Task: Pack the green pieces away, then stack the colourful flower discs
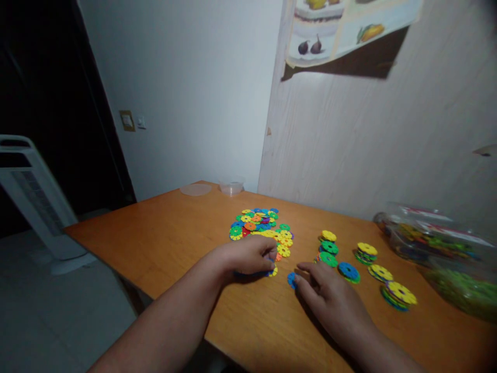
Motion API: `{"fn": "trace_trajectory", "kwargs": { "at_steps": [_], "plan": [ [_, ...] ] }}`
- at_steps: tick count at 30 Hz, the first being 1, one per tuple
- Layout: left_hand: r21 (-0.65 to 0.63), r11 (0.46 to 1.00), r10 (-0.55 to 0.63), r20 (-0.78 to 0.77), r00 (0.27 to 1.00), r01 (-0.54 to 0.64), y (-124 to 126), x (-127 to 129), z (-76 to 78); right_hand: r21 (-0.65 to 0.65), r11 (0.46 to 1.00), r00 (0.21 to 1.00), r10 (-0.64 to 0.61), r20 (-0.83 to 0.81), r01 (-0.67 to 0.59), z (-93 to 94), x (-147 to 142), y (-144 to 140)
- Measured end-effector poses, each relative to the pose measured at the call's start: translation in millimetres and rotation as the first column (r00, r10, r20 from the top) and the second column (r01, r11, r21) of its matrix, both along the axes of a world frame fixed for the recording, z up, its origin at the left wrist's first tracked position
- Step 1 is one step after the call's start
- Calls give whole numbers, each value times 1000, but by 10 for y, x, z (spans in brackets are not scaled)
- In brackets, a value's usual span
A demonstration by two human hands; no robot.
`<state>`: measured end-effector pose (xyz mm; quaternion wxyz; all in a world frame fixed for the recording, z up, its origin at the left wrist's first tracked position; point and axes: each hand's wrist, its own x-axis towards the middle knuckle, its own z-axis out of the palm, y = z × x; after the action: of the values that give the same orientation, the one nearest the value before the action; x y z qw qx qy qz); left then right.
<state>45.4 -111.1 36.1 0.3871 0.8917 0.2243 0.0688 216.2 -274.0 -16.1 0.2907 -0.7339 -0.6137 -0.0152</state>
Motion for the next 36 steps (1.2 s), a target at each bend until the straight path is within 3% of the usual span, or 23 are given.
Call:
{"fn": "trace_trajectory", "kwargs": {
  "at_steps": [6,10,18,22,25,29,36],
  "plan": [
    [-322,947,68,265,962,21,-126,230,-135,81,984,982,165,-95,-158,54,-81,18],
    [-419,906,81,309,948,59,-147,276,-194,93,985,985,154,-84,-146,97,-92,4],
    [-113,991,99,195,976,-78,3,177,-95,19,999,999,39,9,-39,181,4,-35],
    [67,989,118,209,971,-134,77,182,-100,22,987,987,156,40,-157,204,-154,-53],
    [170,974,114,197,974,-148,122,193,-130,-63,965,965,258,39,-255,203,-332,-61],
    [263,958,80,124,989,-111,158,160,-122,-175,943,958,286,-18,-285,173,-484,-53],
    [399,915,-7,-139,990,63,83,23,10,-202,958,976,186,-111,-205,152,-492,-46]
  ]
}}
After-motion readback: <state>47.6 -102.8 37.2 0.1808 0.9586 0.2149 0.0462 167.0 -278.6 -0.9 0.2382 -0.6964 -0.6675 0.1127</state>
